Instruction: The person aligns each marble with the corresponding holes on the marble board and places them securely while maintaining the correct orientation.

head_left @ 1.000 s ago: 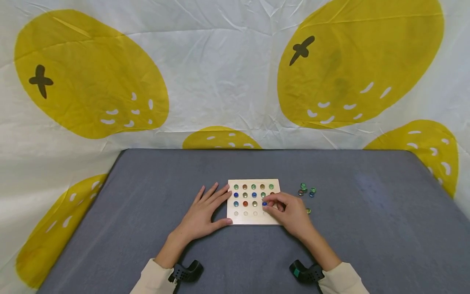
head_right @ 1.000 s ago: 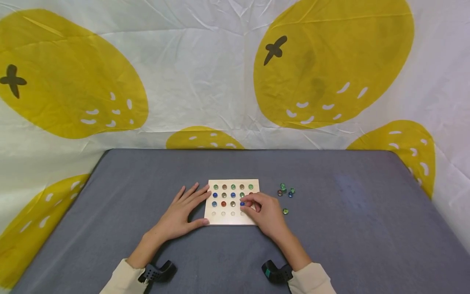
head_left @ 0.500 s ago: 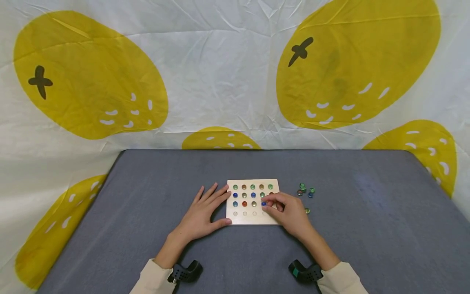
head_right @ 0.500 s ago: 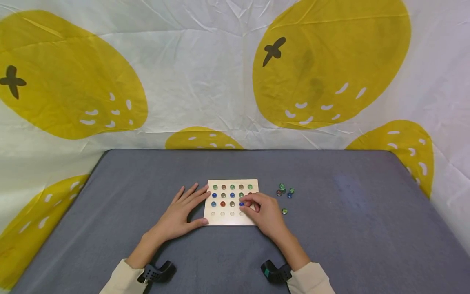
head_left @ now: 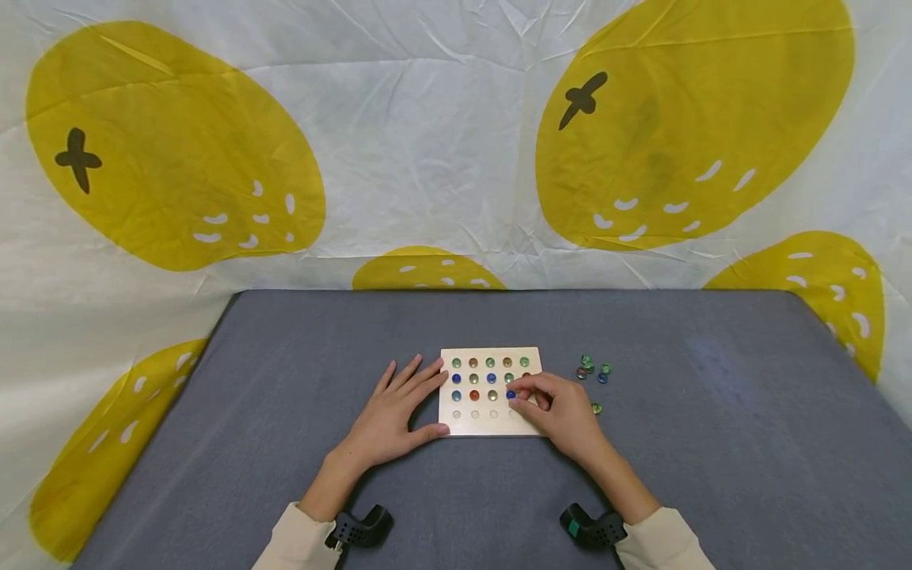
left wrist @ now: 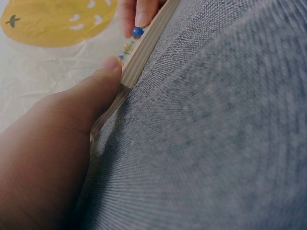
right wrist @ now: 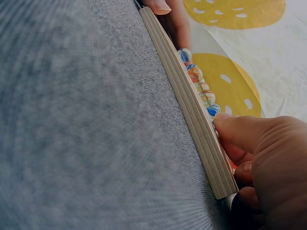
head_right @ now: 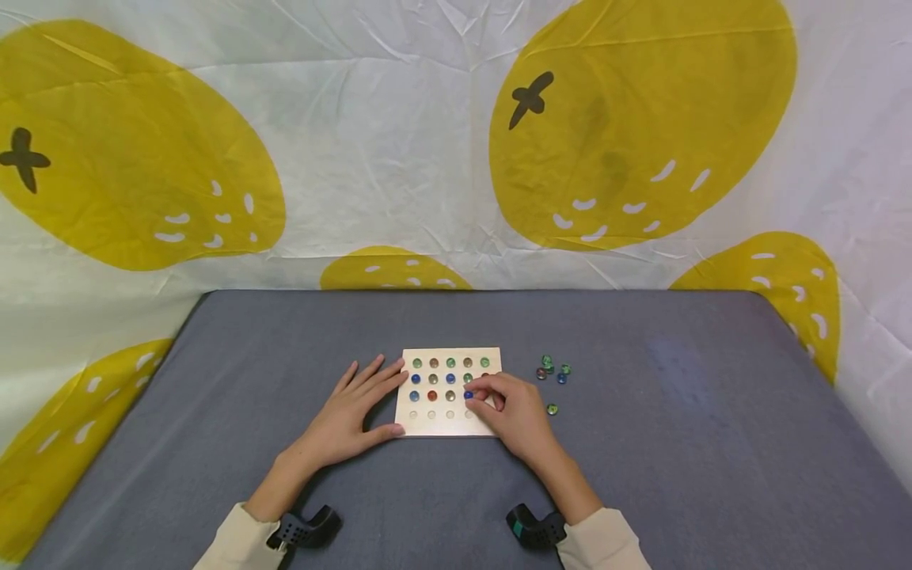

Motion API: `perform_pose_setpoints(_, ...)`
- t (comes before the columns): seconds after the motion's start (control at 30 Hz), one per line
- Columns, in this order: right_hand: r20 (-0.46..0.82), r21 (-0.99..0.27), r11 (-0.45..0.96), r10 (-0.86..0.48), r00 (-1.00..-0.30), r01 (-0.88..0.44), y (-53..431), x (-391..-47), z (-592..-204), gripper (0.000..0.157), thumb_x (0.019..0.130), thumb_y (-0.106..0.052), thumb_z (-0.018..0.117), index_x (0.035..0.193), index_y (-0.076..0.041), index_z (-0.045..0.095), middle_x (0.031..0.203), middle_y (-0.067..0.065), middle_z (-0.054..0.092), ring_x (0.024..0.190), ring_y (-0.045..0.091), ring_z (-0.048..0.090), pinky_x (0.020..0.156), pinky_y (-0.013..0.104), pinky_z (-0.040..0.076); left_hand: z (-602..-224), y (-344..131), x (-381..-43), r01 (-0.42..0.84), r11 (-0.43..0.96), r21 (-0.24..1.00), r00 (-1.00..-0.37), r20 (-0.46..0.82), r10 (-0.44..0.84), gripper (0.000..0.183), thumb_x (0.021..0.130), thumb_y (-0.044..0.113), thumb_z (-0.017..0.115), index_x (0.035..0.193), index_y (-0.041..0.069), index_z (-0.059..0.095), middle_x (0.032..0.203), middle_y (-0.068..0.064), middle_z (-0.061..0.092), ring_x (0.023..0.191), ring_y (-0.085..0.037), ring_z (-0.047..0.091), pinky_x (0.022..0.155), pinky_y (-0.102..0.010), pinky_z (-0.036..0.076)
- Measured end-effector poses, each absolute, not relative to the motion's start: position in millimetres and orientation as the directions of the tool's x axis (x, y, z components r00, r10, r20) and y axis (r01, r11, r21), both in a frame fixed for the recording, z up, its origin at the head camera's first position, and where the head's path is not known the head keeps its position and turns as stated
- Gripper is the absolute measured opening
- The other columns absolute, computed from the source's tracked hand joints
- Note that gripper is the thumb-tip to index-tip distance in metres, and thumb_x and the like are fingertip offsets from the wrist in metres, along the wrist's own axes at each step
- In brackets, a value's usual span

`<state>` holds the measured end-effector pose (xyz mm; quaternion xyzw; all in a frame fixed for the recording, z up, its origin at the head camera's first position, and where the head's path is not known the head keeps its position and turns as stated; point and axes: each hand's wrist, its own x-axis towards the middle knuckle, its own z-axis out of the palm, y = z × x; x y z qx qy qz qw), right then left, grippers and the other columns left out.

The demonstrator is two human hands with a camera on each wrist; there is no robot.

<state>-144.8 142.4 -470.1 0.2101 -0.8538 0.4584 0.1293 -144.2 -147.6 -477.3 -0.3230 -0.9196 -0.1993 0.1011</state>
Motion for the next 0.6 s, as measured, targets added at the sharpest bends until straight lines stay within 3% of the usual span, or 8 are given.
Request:
perform_pose_setpoints(0.37, 0.366, -0.755, 0.488, -0.241, -0.899, -0.438, 142.7, -142.1, -464.7, 0.013, 0.082, -0.014, 0.077, 0.095, -0.015, 0.074, 0.072, -0.011, 0.056, 0.054, 0.008, 0.042, 0.048, 0.022, 0.036, -477.7, -147.5, -144.2, 0.635, 0.714, 0.296, -0.771, 0.313, 0.555, 0.075, 0.088, 0.061, 0.056, 0.149, 0.02, 0.038, 0.155, 0.002, 0.029, 0.143, -0.027, 0.02, 0.114, -0.054, 0.008)
perform_pose_setpoints(0.6, 0.339, -0.817, 0.419, -0.206, -0.918, -0.396, 146.1, -142.0, -459.6, 0.018, 0.085, -0.011, 0.074, 0.103, -0.011, 0.073, 0.077, -0.006, 0.061, 0.062, 0.011, 0.051, 0.052, 0.022, 0.043, -477.7, -147.7, -144.1, 0.635, 0.712, 0.299, -0.77, 0.317, 0.554, 0.076, 0.088, 0.06, 0.057, 0.149, 0.02, 0.038, 0.155, 0.001, 0.029, 0.143, -0.028, 0.02, 0.113, -0.055, 0.008)
